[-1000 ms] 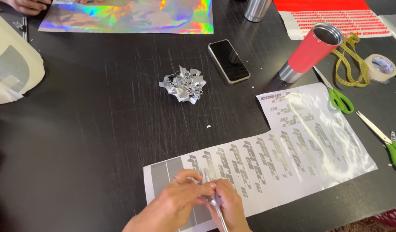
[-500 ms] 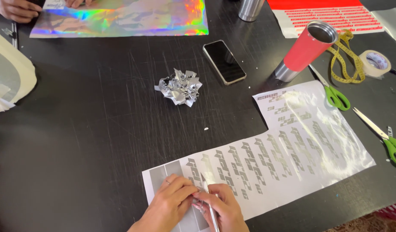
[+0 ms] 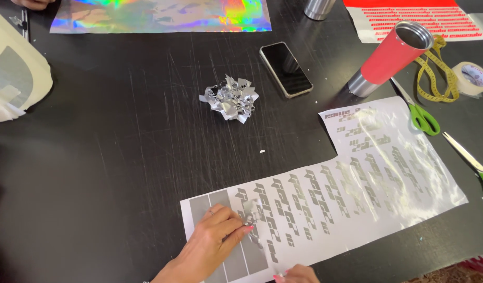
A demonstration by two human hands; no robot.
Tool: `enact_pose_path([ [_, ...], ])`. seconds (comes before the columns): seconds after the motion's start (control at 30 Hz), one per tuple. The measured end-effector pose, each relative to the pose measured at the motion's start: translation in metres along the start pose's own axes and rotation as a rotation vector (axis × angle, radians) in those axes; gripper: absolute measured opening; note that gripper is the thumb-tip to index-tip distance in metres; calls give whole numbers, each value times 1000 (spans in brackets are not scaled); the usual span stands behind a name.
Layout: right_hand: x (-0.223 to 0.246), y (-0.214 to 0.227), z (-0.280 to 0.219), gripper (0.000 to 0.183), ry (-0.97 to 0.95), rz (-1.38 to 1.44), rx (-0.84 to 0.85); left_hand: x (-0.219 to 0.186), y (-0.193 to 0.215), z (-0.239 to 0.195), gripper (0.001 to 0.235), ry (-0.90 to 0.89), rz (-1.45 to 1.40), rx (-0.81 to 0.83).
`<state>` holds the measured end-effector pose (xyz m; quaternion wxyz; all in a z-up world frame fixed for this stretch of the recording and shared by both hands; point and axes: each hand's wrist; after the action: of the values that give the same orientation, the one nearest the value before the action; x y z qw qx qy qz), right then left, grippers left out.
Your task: Weeding excess vinyl from a sheet of cut decals using a weeding tool
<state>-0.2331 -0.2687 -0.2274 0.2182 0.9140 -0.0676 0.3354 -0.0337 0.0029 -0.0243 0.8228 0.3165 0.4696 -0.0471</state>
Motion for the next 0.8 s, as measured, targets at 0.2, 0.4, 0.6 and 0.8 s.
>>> enact_pose_path([
  [0.2,134,-10,-115,23,1632,-322,-40,-1,1,-2,21,-32,139,64],
  [0.4,183,-26,-169,18,1170,-168,-177,-5,2,-5,10,-119,182,109],
  [0.6,200,-28,-176,14,1337,-191,-184,-9,-7,-11,4,-87,243,174],
  [0.8,197,-6,-168,13,1369,-113,52,-27,-1,-5,7,-63,196,126],
])
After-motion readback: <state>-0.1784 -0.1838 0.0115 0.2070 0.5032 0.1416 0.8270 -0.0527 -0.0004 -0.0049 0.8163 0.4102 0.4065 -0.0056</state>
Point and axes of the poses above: each hand's wrist, its own z-axis towards the middle knuckle, its own y-axis out of the back of the hand, x = y × z, and after that the axes turned 3 degrees about z, right-handed
